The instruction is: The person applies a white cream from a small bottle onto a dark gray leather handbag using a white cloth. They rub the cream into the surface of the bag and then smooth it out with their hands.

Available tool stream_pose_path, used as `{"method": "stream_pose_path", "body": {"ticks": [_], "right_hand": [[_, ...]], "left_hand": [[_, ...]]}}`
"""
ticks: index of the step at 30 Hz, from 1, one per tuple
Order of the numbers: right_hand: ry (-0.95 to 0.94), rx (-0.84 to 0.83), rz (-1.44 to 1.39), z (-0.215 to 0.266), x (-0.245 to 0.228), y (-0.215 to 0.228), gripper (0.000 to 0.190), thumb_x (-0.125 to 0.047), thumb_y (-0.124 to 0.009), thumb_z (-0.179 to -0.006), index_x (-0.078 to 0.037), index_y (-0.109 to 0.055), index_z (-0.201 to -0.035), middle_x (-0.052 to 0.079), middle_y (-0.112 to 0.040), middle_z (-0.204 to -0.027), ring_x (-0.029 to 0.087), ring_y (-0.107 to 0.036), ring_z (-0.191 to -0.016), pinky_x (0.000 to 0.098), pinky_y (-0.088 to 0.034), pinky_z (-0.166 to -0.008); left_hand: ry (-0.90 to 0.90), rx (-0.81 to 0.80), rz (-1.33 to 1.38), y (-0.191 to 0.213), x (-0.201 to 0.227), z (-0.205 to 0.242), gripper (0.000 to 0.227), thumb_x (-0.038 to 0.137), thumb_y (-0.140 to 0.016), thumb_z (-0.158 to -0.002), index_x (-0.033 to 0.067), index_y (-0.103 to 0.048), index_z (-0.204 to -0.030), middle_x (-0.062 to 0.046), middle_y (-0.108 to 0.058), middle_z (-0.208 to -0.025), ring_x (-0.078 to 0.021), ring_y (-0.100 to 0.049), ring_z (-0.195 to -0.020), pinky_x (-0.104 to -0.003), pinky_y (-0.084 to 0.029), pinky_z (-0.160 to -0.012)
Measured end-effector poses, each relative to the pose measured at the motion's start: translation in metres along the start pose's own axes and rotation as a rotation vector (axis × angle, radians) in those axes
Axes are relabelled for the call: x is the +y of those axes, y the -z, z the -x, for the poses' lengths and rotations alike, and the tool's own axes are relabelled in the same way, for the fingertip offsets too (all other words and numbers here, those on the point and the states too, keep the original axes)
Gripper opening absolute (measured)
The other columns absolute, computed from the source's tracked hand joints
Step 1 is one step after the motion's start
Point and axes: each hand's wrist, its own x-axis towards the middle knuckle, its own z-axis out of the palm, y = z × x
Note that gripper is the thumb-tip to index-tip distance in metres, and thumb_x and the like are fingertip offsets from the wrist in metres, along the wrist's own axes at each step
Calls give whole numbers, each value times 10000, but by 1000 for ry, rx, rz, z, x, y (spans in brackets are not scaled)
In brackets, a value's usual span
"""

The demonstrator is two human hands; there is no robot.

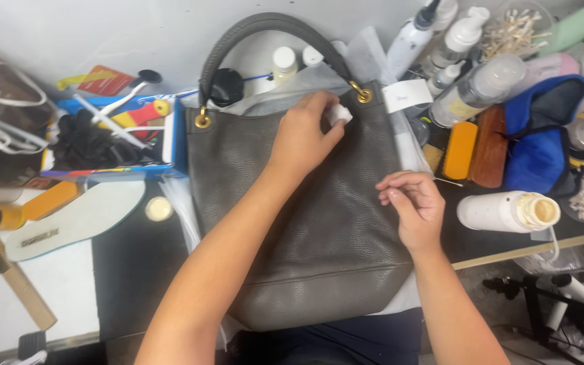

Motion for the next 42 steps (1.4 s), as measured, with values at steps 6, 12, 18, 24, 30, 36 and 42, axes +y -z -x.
{"method": "stream_pose_path", "body": {"ticks": [6, 12, 18, 24, 30, 36, 42], "right_hand": [[-13, -1, -30, 1, -2, 5, 93, 44, -582, -1013, 13, -588, -1101, 159, -685, -1108, 156, -660, -948, 291, -560, -866], [-32, -12, -69, 5, 1, 15, 92, 50, -581, -1012, 15, -587, -1097, 164, -677, -1102, 158, -648, -952, 303, -556, -890], [-34, -12, -83, 7, 6, 17, 85, 41, -586, -1008, 14, -587, -1089, 173, -678, -1095, 164, -651, -944, 310, -559, -892], [-28, -12, -85, 5, 8, 19, 93, 43, -585, -996, 15, -587, -1085, 177, -677, -1089, 170, -653, -938, 313, -560, -882], [-30, -22, -110, 4, 9, 19, 88, 43, -581, -995, 20, -590, -1080, 174, -673, -1087, 174, -655, -946, 314, -564, -876], [-29, -24, -104, 4, 11, 20, 90, 45, -583, -996, 22, -591, -1083, 175, -676, -1091, 172, -652, -944, 314, -561, -885], [-50, -14, -61, 3, 6, 16, 97, 53, -588, -997, 20, -592, -1088, 165, -675, -1112, 156, -652, -942, 304, -567, -876]], "left_hand": [[-147, -31, -233, -33, -22, -25, 313, 105, -774, -781, 45, -651, -1062, -147, -700, -1042, -378, -685, -973, -467, -562, -833], [-148, -219, -178, -32, 3, 1, 278, 168, -814, -785, 50, -647, -973, -128, -686, -917, -349, -695, -910, -468, -560, -834], [-178, -3, -124, -57, 4, -16, 284, 157, -790, -858, 40, -660, -1082, -137, -690, -1037, -348, -687, -955, -447, -556, -869], [-263, -11, -178, -73, 11, -1, 304, 141, -770, -830, 41, -661, -1095, -139, -685, -1081, -344, -674, -995, -449, -547, -901], [-179, 53, -291, -64, -1, -13, 282, 147, -771, -827, 52, -656, -1066, -148, -688, -1039, -357, -672, -957, -461, -541, -870], [-38, -32, -314, -57, 5, -9, 284, 137, -774, -765, 32, -635, -989, -166, -669, -941, -376, -672, -894, -476, -535, -817], [-333, -22, -245, -64, 8, -21, 224, 109, -735, -834, 27, -622, -1009, -134, -657, -1015, -344, -655, -949, -449, -528, -873]]}}
